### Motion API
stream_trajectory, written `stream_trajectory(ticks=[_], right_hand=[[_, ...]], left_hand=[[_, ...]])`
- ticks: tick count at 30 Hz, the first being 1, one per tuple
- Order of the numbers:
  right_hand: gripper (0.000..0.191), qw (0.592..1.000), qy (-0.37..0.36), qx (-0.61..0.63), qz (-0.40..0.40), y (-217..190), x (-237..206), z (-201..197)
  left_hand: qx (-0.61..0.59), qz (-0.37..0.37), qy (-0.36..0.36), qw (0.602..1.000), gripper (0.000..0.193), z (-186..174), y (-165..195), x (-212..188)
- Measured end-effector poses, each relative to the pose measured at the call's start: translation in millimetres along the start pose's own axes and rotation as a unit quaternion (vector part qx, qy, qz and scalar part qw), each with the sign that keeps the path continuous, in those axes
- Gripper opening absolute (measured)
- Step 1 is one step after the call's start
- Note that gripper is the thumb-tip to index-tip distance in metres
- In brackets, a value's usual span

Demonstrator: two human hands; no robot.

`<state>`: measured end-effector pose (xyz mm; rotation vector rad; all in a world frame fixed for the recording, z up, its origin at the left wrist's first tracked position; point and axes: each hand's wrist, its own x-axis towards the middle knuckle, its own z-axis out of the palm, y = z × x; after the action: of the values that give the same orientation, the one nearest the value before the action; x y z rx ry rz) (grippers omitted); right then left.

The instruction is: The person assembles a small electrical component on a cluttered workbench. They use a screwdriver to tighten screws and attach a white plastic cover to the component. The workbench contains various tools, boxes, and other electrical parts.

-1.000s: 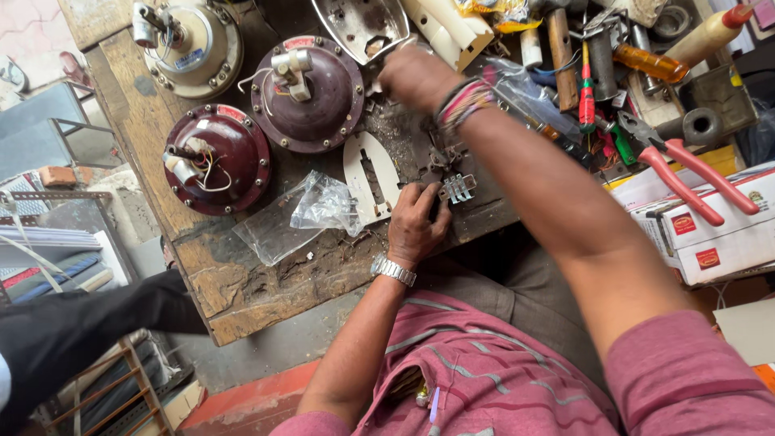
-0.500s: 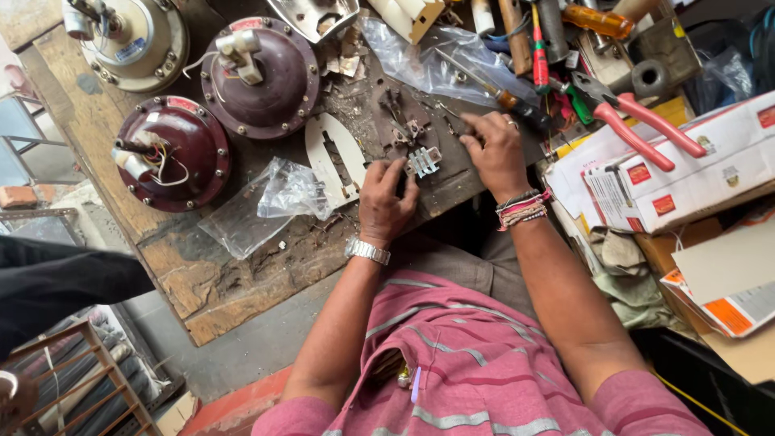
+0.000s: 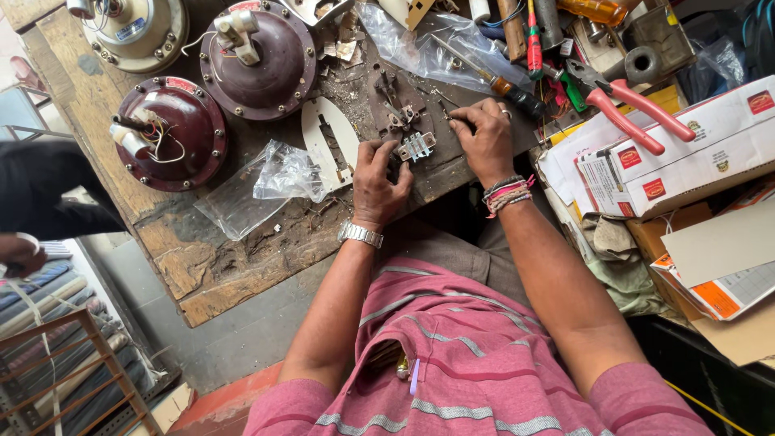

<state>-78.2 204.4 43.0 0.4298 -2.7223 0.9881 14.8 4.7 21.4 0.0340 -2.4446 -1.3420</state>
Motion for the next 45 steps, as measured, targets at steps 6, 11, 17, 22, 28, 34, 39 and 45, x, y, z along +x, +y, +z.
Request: stream_trajectory(ticks=[6, 11, 17, 22, 28, 34, 39, 45], right_hand=[[0.014, 0.987, -0.118, 0.107, -0.013, -31, 25, -29], [0.011, 0.953, -0.264, 0.031, -0.143, -60, 47, -21], [0.011, 0.922, -0.338, -0.080, -0.174, -69, 54, -1], [0.012, 0.900, -0.360, -0.136, -0.207, -67, 57, 7], [0.012, 0.894, -0.365, -0.177, -0.191, -70, 60, 12], [0.014, 0.917, -0.322, -0.169, -0.164, -70, 59, -10], [0.015, 0.934, -0.271, -0.174, -0.152, -73, 55, -33], [0.015, 0.921, -0.299, -0.198, -0.154, -81, 52, -25]], left_hand=[[0.004, 0.023, 0.010, 1.000, 0.035, -1, -3, 2], [-0.003, 0.019, 0.006, 1.000, 0.032, -1, -5, 2], [-0.007, 0.025, 0.008, 1.000, 0.033, -3, -7, 3], [-0.018, 0.011, 0.003, 1.000, 0.032, -3, -7, 3], [-0.022, 0.020, 0.011, 0.999, 0.031, -2, -7, 3], [-0.037, -0.008, -0.011, 0.999, 0.044, -2, -8, 4], [-0.025, 0.008, -0.009, 1.000, 0.041, -3, -5, 3], [-0.005, 0.016, -0.007, 1.000, 0.032, -1, -5, 3]])
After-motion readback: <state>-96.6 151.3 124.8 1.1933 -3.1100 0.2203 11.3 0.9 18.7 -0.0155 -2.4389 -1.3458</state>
